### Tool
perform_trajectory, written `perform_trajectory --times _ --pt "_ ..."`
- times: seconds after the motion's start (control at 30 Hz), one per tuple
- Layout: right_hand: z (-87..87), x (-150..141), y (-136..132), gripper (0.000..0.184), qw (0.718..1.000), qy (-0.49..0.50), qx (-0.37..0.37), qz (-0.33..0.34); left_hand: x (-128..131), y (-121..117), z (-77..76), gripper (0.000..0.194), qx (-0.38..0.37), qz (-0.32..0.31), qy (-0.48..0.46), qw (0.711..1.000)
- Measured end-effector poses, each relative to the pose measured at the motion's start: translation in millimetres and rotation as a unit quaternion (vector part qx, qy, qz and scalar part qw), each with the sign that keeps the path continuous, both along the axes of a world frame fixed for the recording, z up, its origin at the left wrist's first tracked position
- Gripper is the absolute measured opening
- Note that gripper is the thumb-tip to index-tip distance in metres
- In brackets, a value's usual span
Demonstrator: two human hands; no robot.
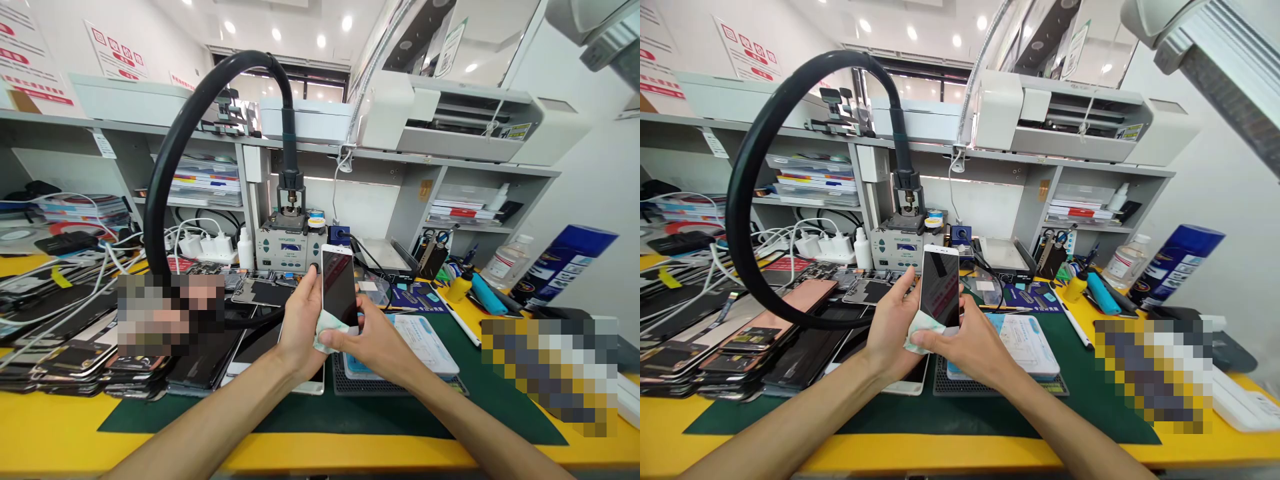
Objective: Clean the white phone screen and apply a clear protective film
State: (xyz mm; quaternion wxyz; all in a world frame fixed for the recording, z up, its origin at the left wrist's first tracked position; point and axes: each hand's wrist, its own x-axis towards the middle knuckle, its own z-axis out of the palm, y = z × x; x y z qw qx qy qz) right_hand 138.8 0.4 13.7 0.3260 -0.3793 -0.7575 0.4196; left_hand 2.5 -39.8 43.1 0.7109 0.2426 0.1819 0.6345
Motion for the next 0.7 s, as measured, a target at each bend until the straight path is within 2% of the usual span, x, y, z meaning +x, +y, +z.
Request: perform_trajectory --times 0.13,0.3,0.5,0.7 --pt "3.4 -0.9 0.8 0.064 1.0 0.0 0.0 0.0 0.2 -3.8 2.2 0.056 0.007 -0.013 0.007 1.0" --pt "6.2 -3.1 2.6 0.06 0.995 0.077 -0.049 0.032 1.6 -5.9 -2.8 0.058 0.008 -0.024 0.015 1.0" --pt "9.5 -0.2 4.7 0.052 0.996 0.093 -0.003 -0.011 1.6 -7.7 -7.3 0.06 0.003 -0.039 0.05 0.998" --pt "14.2 3.2 7.4 0.053 0.991 0.131 -0.012 -0.036 6.7 -12.7 -3.1 0.06 0.018 -0.066 0.095 0.993"
